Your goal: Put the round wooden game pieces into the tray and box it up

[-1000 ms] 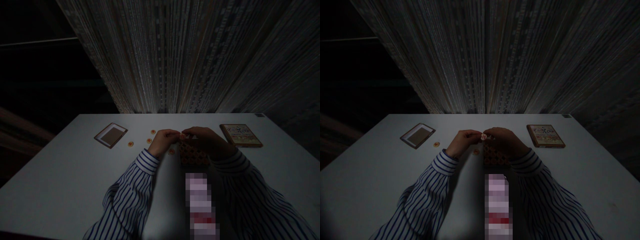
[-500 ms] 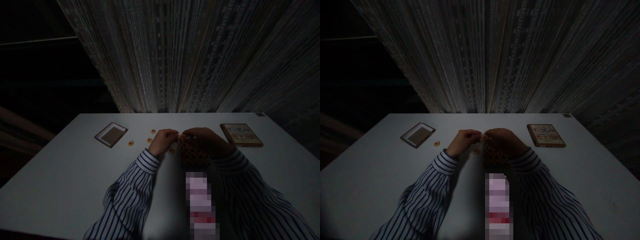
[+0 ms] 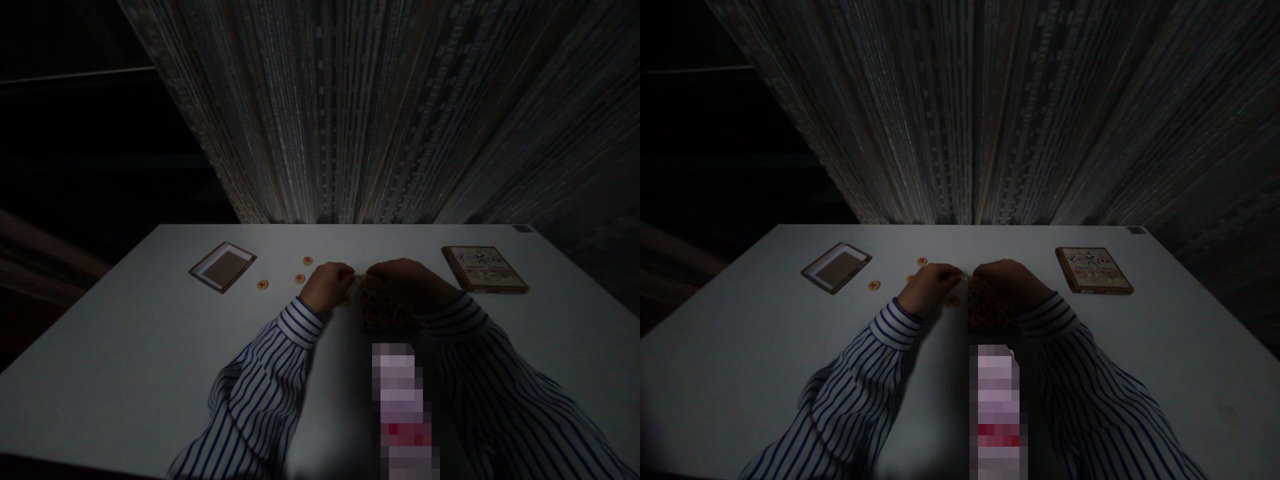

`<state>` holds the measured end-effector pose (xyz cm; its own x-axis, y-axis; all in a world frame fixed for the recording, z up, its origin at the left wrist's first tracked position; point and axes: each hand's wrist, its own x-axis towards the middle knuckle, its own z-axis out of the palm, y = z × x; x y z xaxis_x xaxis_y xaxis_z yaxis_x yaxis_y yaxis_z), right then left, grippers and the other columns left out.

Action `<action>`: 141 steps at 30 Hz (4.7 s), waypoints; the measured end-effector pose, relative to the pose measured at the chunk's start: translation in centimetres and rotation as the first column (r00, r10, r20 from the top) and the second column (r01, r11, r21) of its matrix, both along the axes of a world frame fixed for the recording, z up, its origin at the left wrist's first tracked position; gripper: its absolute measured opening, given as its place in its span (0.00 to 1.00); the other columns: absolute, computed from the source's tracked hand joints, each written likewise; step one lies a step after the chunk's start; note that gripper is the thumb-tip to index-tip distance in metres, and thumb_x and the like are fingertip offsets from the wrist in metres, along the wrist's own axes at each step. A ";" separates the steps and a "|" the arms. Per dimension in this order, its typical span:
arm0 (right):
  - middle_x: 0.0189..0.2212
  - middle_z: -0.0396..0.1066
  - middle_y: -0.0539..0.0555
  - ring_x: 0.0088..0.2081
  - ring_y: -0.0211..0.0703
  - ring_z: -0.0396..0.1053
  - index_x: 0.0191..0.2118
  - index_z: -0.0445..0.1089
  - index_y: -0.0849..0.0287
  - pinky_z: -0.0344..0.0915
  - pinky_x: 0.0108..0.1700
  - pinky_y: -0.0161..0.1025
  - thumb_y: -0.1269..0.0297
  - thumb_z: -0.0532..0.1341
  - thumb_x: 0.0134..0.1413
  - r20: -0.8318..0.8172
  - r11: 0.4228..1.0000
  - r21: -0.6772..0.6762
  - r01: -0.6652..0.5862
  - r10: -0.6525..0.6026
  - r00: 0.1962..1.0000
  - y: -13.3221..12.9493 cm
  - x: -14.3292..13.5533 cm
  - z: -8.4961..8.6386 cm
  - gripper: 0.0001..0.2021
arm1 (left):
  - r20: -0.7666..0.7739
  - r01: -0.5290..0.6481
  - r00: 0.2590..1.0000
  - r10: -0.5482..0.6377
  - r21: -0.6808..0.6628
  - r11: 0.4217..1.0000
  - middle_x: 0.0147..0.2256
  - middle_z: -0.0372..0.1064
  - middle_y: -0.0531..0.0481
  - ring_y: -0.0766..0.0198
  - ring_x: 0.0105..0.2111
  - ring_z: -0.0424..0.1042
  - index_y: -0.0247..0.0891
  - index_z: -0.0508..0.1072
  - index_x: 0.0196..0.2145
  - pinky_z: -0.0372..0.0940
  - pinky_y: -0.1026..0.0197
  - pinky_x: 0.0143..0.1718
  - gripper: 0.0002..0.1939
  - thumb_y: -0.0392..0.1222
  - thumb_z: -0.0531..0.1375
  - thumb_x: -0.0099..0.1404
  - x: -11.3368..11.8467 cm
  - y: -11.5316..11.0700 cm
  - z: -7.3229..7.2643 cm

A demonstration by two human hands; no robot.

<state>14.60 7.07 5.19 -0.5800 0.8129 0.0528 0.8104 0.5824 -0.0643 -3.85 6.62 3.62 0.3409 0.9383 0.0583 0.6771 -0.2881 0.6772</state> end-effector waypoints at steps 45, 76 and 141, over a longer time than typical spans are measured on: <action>0.36 0.71 0.56 0.35 0.43 0.69 0.39 0.71 0.56 0.56 0.32 0.36 0.61 0.51 0.56 0.202 0.986 -0.168 -0.019 0.053 0.978 -0.1 -1.0 -0.5 0.13 | -0.122 0.035 0.992 -0.037 -0.018 0.999 0.32 0.74 0.45 0.61 0.34 0.71 0.34 0.74 0.34 0.62 0.60 0.36 0.11 0.40 0.54 0.61 -0.2 -0.1 0.5; 0.34 0.72 0.56 0.33 0.44 0.70 0.38 0.71 0.57 0.54 0.28 0.35 0.62 0.50 0.56 0.251 0.988 -0.148 -0.038 0.075 0.965 -0.2 -1.0 -0.4 0.13 | -0.155 0.052 0.986 -0.057 -0.035 0.998 0.31 0.73 0.45 0.62 0.31 0.71 0.34 0.74 0.35 0.62 0.59 0.35 0.11 0.40 0.53 0.61 -0.1 -0.2 0.9; 0.37 0.74 0.55 0.38 0.46 0.70 0.41 0.71 0.56 0.60 0.36 0.38 0.64 0.56 0.50 0.180 0.988 -0.152 0.031 -0.003 0.984 0.7 0.9 0.0 0.13 | -0.154 0.052 0.987 -0.050 0.005 0.999 0.27 0.72 0.47 0.63 0.28 0.70 0.35 0.74 0.31 0.61 0.60 0.33 0.10 0.38 0.53 0.60 -0.1 -0.2 0.9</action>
<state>15.53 7.74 5.16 -0.5549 0.8130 -0.1766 0.8265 0.5629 -0.0057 -3.90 6.38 4.52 0.3937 0.9192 0.0100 0.7570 -0.3304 0.5638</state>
